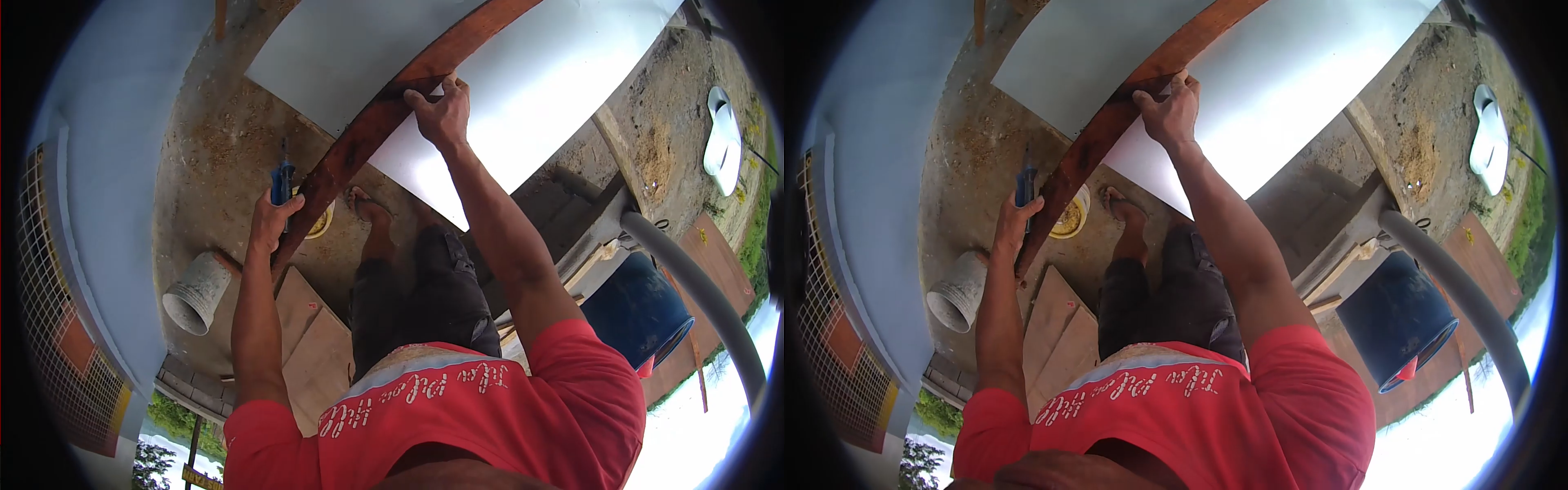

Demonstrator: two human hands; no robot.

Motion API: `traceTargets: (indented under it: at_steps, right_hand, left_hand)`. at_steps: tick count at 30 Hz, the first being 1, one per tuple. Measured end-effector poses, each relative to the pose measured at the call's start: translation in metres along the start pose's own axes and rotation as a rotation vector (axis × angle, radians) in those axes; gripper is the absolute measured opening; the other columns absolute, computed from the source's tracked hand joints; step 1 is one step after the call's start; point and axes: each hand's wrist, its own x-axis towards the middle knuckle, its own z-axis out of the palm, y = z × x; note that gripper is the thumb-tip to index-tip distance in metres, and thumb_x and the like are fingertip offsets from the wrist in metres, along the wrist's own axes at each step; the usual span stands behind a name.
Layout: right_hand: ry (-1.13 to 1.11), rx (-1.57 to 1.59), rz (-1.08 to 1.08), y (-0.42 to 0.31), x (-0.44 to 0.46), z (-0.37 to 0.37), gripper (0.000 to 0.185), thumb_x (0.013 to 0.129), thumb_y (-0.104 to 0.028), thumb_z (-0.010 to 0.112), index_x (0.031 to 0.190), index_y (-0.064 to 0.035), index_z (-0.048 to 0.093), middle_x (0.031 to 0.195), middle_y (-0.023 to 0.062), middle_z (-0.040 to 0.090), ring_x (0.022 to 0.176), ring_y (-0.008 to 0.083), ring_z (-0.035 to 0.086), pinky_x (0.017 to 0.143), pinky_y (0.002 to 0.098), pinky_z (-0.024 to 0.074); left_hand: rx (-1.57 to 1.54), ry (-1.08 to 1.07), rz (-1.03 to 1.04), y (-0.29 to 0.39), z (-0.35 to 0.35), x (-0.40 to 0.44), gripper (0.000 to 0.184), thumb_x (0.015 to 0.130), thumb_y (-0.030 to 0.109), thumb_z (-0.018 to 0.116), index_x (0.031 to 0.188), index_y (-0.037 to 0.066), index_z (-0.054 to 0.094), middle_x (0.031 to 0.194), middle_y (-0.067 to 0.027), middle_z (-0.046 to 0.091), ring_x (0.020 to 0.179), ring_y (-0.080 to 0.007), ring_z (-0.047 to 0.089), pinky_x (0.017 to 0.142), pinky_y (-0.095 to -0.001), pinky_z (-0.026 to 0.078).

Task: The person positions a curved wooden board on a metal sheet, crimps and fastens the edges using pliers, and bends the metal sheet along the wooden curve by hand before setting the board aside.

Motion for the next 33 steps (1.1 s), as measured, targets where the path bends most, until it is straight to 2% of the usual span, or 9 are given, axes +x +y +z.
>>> traceTargets:
  at_steps: [6, 11, 12, 17, 21, 25, 26, 30, 33]
  right_hand:
    - [-0.234, -0.092, 0.028, -0.007, 0.008, -0.026, 0.053, 0.075, -0.033, 0.074, 0.098, 0.0127, 0.059, 0.114, 0.025, 0.057, 0.12, 0.0378, 0.044, 0.101, 0.0413, 0.0406]
    - [-0.279, 0.12, 0.028, 0.027, -0.018, -0.058, 0.073, 0.077, -0.038, 0.07, 0.124, 0.0148, 0.051, 0.117, 0.0279, 0.061, 0.11, 0.0367, 0.061, 0.095, 0.0391, 0.0479]
    - [-0.369, 0.182, 0.019, 0.022, -0.035, -0.074, 0.079, 0.082, -0.038, 0.068, 0.134, 0.0151, 0.041, 0.123, 0.0292, 0.058, 0.096, 0.0342, 0.068, 0.091, 0.0372, 0.052]
    - [-0.732, 0.656, 0.108, 0.002, -0.157, -0.114, 0.085, 0.077, -0.046, 0.07, 0.128, 0.0168, 0.046, 0.129, 0.0301, 0.055, 0.114, 0.0352, 0.058, 0.097, 0.0358, 0.0456]
    - [-0.305, 0.72, 0.407, 0.001, -0.244, -0.129, 0.046, 0.077, -0.031, 0.071, 0.103, 0.0055, 0.059, 0.083, 0.0133, 0.065, 0.084, 0.0247, 0.062, 0.076, 0.036, 0.0503]
    - [0.1, 1.017, 0.746, 0.068, -0.289, -0.176, 0.043, 0.076, -0.023, 0.069, 0.107, 0.0019, 0.052, 0.088, 0.011, 0.062, 0.082, 0.0192, 0.061, 0.068, 0.0335, 0.049]
    - [0.313, 0.898, 0.694, 0.095, -0.305, -0.18, 0.038, 0.079, -0.021, 0.069, 0.104, 0.0012, 0.051, 0.077, 0.0089, 0.061, 0.065, 0.0163, 0.06, 0.059, 0.0304, 0.049]
    - [0.499, 0.36, 1.062, 0.191, -0.378, -0.248, 0.075, 0.073, -0.038, 0.071, 0.127, 0.0056, 0.043, 0.11, 0.0291, 0.061, 0.107, 0.0416, 0.059, 0.092, 0.0433, 0.0458]
    - [0.525, 0.043, 1.081, 0.287, -0.432, -0.281, 0.067, 0.072, -0.037, 0.073, 0.121, 0.0008, 0.048, 0.103, 0.0277, 0.064, 0.1, 0.0431, 0.061, 0.087, 0.0463, 0.048]
  left_hand:
    - [0.097, 0.182, 0.192, 0.028, -0.005, -0.055, 0.04, 0.074, 0.017, 0.071, 0.104, -0.001, 0.052, 0.085, -0.0043, 0.055, 0.073, -0.0131, 0.053, 0.065, -0.0285, 0.045]
    - [-0.157, 0.133, 0.289, 0.04, -0.001, -0.127, 0.041, 0.076, 0.01, 0.064, 0.111, 0.001, 0.045, 0.078, -0.0019, 0.045, 0.057, -0.0106, 0.047, 0.053, -0.0238, 0.042]
    - [-0.23, 0.097, 0.23, 0.039, 0.008, -0.143, 0.04, 0.076, 0.01, 0.063, 0.111, 0.002, 0.046, 0.078, -0.0016, 0.045, 0.055, -0.0102, 0.046, 0.051, -0.024, 0.042]
    - [-0.374, -0.52, 0.008, 0.028, 0.094, -0.162, 0.039, 0.08, 0.016, 0.062, 0.115, 0.008, 0.047, 0.078, 0.0001, 0.046, 0.06, -0.0071, 0.046, 0.053, -0.0219, 0.038]
    - [0.197, -0.759, 0.288, 0.034, 0.175, -0.17, 0.038, 0.078, 0.028, 0.069, 0.103, 0.003, 0.056, 0.082, -0.0074, 0.058, 0.061, -0.0164, 0.057, 0.058, -0.0291, 0.047]
    - [0.938, -1.053, 0.52, 0.036, 0.197, -0.164, 0.059, 0.078, 0.041, 0.074, 0.113, -0.004, 0.059, 0.098, -0.0174, 0.066, 0.091, -0.0253, 0.066, 0.082, -0.037, 0.051]
    - [0.953, -1.053, 0.496, 0.029, 0.188, -0.161, 0.058, 0.078, 0.04, 0.075, 0.113, -0.004, 0.059, 0.101, -0.0182, 0.066, 0.092, -0.0266, 0.066, 0.082, -0.0378, 0.051]
    - [1.108, -0.918, 0.314, -0.013, 0.123, -0.141, 0.054, 0.077, 0.032, 0.076, 0.113, -0.004, 0.06, 0.106, -0.0229, 0.066, 0.095, -0.0322, 0.067, 0.082, -0.0403, 0.051]
    - [1.654, -0.826, 0.196, -0.014, 0.076, -0.14, 0.056, 0.075, 0.033, 0.075, 0.114, -0.004, 0.061, 0.102, -0.0273, 0.067, 0.101, -0.0373, 0.065, 0.085, -0.0412, 0.051]
